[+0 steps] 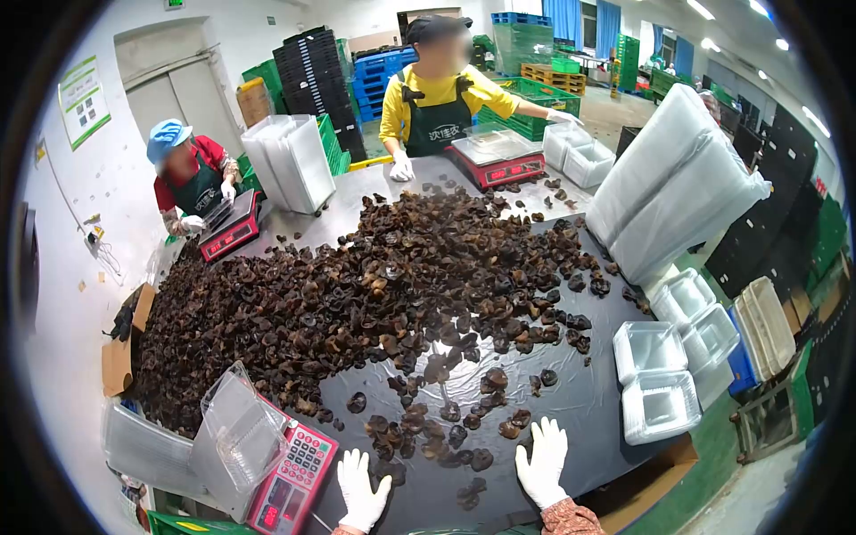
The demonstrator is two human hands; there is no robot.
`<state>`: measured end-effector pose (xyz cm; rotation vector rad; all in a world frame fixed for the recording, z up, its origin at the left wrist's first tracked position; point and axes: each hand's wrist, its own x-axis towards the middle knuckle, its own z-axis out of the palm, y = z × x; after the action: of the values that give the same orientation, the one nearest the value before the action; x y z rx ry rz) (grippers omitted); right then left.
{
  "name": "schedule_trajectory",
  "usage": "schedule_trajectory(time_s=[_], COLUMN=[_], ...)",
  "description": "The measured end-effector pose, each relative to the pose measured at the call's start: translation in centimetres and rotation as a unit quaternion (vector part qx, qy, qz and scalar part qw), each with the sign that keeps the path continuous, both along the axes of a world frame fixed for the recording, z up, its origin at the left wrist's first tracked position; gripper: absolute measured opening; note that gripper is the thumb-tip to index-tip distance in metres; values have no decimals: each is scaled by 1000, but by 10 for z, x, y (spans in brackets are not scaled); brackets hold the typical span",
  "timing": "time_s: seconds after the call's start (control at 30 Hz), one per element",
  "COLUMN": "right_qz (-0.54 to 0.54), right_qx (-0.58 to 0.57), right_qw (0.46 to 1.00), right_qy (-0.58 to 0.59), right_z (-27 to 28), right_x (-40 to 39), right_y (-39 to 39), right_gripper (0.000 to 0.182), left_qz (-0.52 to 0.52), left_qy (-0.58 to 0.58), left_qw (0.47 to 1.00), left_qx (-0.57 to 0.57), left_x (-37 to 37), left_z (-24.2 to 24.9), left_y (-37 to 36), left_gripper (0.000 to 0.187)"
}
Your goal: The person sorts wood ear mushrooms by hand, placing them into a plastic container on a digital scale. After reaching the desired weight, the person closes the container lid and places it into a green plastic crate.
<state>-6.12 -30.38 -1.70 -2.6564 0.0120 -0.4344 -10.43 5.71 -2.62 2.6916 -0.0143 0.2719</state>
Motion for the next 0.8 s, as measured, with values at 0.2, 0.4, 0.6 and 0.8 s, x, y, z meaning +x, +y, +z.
schedule_trajectory(time_s=[0.2, 0.4, 0.6, 0.8], right_qz=[4, 5, 5, 5], right_qx=[-4, -13, -19, -26], right_qw=[1000, 1000, 1000, 1000], right_qy=[9, 4, 3, 7], right_z=[5, 3, 1, -1], right_x=[1, 1, 1, 1], right_y=[0, 1, 2, 1], right_gripper=[57, 56, 56, 56], left_qz=[5, 9, 5, 5], left_qy=[-1, 10, 1, 0], left_qw=[1000, 1000, 1000, 1000], left_qx=[0, 2, 5, 4], left_x=[0, 1, 1, 1], left_z=[-1, 5, 2, 0], left_y=[-1, -3, -1, -1], left_gripper=[76, 74, 73, 73])
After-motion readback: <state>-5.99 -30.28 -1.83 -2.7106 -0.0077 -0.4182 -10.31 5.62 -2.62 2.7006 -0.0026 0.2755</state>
